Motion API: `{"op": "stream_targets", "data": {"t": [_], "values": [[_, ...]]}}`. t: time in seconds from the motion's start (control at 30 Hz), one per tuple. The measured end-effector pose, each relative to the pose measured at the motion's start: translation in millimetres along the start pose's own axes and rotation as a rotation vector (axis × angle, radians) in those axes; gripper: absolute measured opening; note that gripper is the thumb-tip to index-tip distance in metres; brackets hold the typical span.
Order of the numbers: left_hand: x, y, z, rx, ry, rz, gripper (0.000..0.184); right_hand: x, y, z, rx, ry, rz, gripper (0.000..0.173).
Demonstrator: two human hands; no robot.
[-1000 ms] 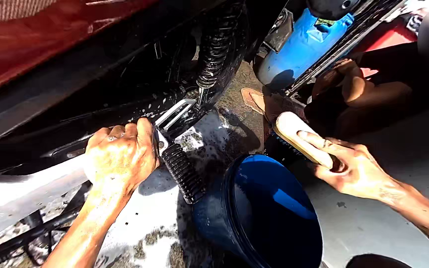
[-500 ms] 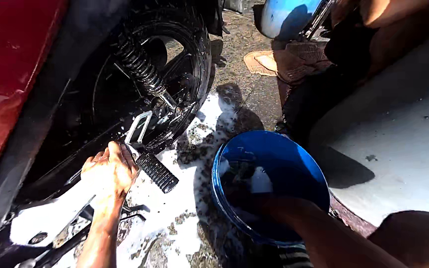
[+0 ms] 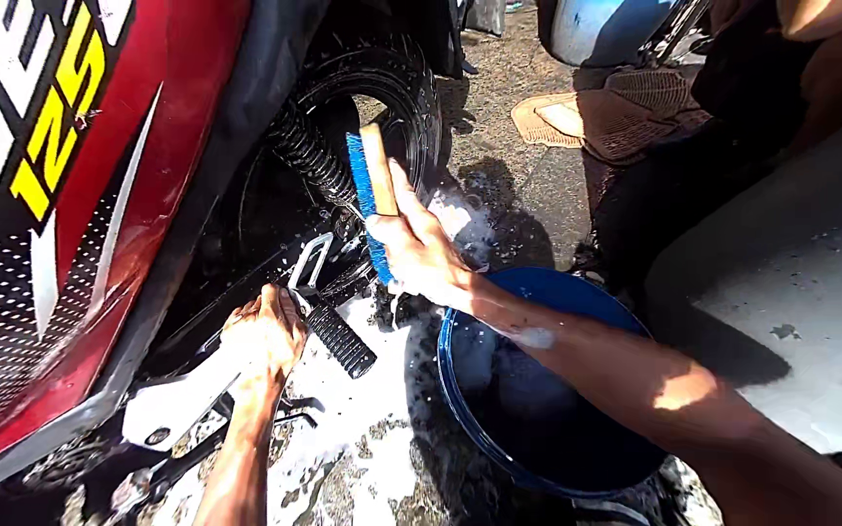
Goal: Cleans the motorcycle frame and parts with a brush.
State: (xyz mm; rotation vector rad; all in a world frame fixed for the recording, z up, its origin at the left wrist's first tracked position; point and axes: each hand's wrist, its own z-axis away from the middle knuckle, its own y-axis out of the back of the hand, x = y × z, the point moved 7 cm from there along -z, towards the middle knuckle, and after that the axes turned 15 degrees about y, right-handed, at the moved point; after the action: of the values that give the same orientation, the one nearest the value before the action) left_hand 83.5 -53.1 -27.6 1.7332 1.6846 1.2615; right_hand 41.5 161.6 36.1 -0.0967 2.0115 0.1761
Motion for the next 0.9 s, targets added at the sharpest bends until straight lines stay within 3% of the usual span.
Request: {"op": "stream_targets", "data": {"t": [0.07, 0.13, 0.27, 0.33, 0.43, 0.53, 0.67, 0.73, 0.83, 0.9], "values": [[2, -3, -2, 0.011, -0.001, -0.013, 0.041, 13, -22, -57, -0.041, 0.021, 0.052, 0.073], [2, -7, -1, -0.023, 0.009, -0.013, 0.04, 19, -19, -85, 0.029, -0.068, 0.047, 0.059], [-2, -11, 0, 0.048, -0.02, -0.001, 0.041, 23, -29, -21, 0.046, 0.046, 0.106, 0.072], [-1, -13, -2, 0.04, -0.015, 0.003, 0.041, 33, -27, -34, 0.072, 0.083, 0.125, 0.074], [-4, -13, 1, 0.006, -0.021, -0.004, 0.039, 45, -27, -60, 0.243, -0.041, 0.07, 0.067], [-2, -13, -1, 0.045, -0.037, 0.009, 0.038, 43, -36, -15, 0.171, 0.004, 0.176, 0.07], [-1, -13, -2, 0.012, -0.016, 0.012, 0.039, 43, -20, -62, 0.171, -0.05, 0.086, 0.063], [-2, -13, 0, 0.004, -0.011, 0.009, 0.039, 44, -23, -52, 0.23, -0.026, 0.158, 0.062], [1, -15, -4, 0.015, -0.02, 0.027, 0.037, 44, -30, -4, 0.085, 0.026, 0.368, 0.072], [0, -16, -5, 0.01, -0.021, 0.025, 0.037, 52, -22, -26, 0.072, 0.009, 0.415, 0.072]]}}
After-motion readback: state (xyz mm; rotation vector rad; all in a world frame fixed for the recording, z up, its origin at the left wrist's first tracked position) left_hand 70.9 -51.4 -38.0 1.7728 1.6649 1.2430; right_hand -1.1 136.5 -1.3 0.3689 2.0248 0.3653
